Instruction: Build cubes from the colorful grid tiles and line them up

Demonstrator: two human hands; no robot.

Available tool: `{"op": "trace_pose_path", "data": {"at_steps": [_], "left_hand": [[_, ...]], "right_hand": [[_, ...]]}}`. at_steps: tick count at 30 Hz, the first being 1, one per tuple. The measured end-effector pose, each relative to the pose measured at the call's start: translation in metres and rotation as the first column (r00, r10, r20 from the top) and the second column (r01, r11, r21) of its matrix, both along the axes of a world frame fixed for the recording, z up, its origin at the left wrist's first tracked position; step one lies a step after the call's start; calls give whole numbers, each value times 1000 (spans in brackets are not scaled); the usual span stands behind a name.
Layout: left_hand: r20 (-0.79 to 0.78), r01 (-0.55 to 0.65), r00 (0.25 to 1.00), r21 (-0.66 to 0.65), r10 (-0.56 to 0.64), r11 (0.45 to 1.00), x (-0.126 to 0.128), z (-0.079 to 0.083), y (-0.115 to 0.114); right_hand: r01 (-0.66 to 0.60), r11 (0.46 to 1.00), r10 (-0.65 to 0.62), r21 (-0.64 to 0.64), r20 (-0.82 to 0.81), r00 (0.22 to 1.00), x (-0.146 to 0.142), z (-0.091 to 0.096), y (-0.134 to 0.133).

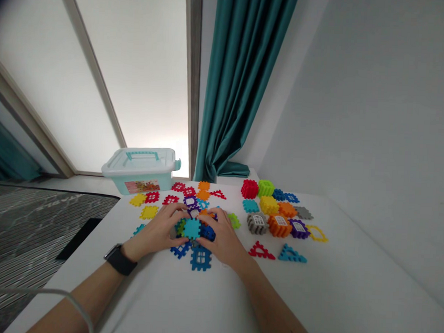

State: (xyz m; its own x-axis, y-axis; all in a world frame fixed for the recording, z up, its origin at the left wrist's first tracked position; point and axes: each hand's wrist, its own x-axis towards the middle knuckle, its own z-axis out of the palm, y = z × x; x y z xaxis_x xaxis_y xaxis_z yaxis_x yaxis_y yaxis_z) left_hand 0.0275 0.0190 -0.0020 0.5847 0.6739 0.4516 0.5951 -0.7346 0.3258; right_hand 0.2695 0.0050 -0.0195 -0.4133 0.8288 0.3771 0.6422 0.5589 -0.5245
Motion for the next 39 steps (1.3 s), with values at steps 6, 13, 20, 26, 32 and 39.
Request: {"op": "trace_pose_path", "data": {"at_steps": [6, 13, 20, 26, 32, 39], "left_hand": [[-32, -25, 999, 35, 27, 999, -5, 1, 3], [-7, -32, 999, 52, 32, 998, -3, 2, 1], [45, -23, 999, 44, 21, 999, -1, 2, 0], [23, -39, 999, 56, 38, 998, -2, 0, 0], [3, -42, 999, 68, 42, 997, -2, -1, 1], [19, -26, 1000, 58, 25, 998, -3, -1, 1]], "right_hand": [[11, 1000, -11, 7, -24, 1000, 1, -1, 1], [19, 1000, -19, 2, -42, 999, 1, 0, 1], [37, 999, -37, 5, -36, 999, 1, -2, 2], [33, 999, -32, 10, -36, 999, 1, -2, 2], [34, 999, -34, -2, -41, 999, 0, 0, 1], [11, 1000, -11, 16, -29, 1000, 1, -3, 2]]}}
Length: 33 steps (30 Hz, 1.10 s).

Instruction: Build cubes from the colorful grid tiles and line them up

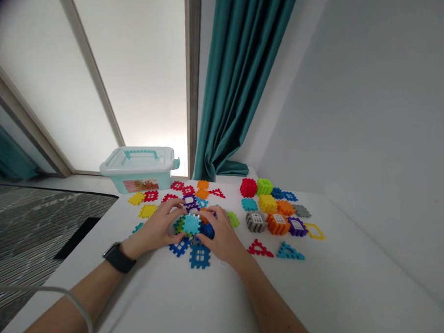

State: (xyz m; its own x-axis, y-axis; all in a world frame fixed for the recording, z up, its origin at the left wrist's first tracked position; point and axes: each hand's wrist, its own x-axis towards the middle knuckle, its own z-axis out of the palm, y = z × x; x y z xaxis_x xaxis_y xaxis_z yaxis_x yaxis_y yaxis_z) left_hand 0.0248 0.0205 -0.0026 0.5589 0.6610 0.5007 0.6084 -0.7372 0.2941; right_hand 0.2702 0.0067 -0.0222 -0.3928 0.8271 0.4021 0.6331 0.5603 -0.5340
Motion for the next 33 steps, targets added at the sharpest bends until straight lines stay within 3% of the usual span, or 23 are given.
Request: {"op": "trace_pose_path", "data": {"at_steps": [20, 33], "left_hand": [[113, -4, 994, -38, 9, 999, 4, 0, 0], [110, -35, 993, -13, 36, 999, -2, -7, 9]], "right_hand": [[18, 998, -14, 55, -74, 997, -4, 4, -3], [25, 999, -25, 47, -11, 1000, -6, 0, -2]]}}
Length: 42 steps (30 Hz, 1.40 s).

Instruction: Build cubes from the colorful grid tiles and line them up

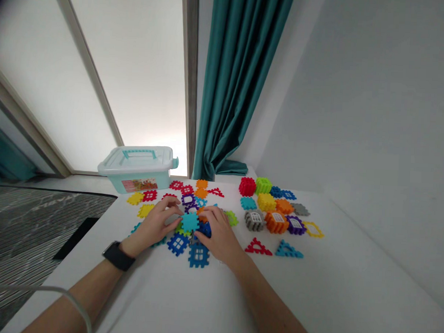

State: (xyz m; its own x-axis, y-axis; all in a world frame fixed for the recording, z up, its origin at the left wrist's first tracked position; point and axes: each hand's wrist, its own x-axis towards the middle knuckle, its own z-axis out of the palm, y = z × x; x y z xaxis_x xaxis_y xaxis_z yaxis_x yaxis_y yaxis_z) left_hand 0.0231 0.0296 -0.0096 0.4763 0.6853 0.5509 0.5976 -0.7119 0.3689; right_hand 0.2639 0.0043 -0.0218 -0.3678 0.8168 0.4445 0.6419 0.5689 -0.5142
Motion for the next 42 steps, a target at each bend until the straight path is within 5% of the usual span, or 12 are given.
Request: {"op": "trace_pose_path", "data": {"at_steps": [16, 28, 42], "left_hand": [[12, 33, 999, -40, -32, 999, 5, 0, -3], [-164, 43, 985, -38, -48, 998, 3, 5, -8], [7, 74, 997, -79, -73, 994, 7, 6, -9]], "right_hand": [[-11, 1000, 10, 17, 53, 999, -3, 1, -3], [-34, 999, 34, 1, -20, 999, -3, -1, -2], [-33, 999, 34, 42, -16, 999, -3, 4, -3]]}}
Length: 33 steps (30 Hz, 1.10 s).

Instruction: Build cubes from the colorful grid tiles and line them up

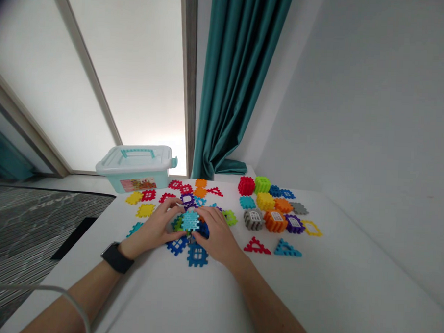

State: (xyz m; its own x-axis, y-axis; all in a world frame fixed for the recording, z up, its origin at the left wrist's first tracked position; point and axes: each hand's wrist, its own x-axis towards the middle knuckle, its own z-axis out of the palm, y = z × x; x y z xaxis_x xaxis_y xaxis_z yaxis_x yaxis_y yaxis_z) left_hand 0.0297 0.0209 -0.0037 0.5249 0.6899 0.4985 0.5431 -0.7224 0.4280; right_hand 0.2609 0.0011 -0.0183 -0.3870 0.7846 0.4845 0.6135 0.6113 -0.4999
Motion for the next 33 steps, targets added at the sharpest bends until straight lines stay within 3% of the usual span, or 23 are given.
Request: {"op": "trace_pose_path", "data": {"at_steps": [18, 25, 29, 33], "left_hand": [[51, 4, 999, -28, -2, 1000, 0, -1, 1], [128, 31, 992, -112, -16, 993, -2, 1, 2], [151, 62, 988, -203, -31, 977, -2, 5, 0], [238, 87, 971, -252, -25, 964, -4, 3, 5]], "right_hand": [[-25, 997, 26, 71, -6, 1000, 2, 0, 1], [-43, 977, 31, 208, 60, 998, 7, 3, 2], [-18, 977, 23, 213, -17, 1000, 5, 5, 0], [61, 993, -44, 97, -171, 984, -1, 7, -1]]}}
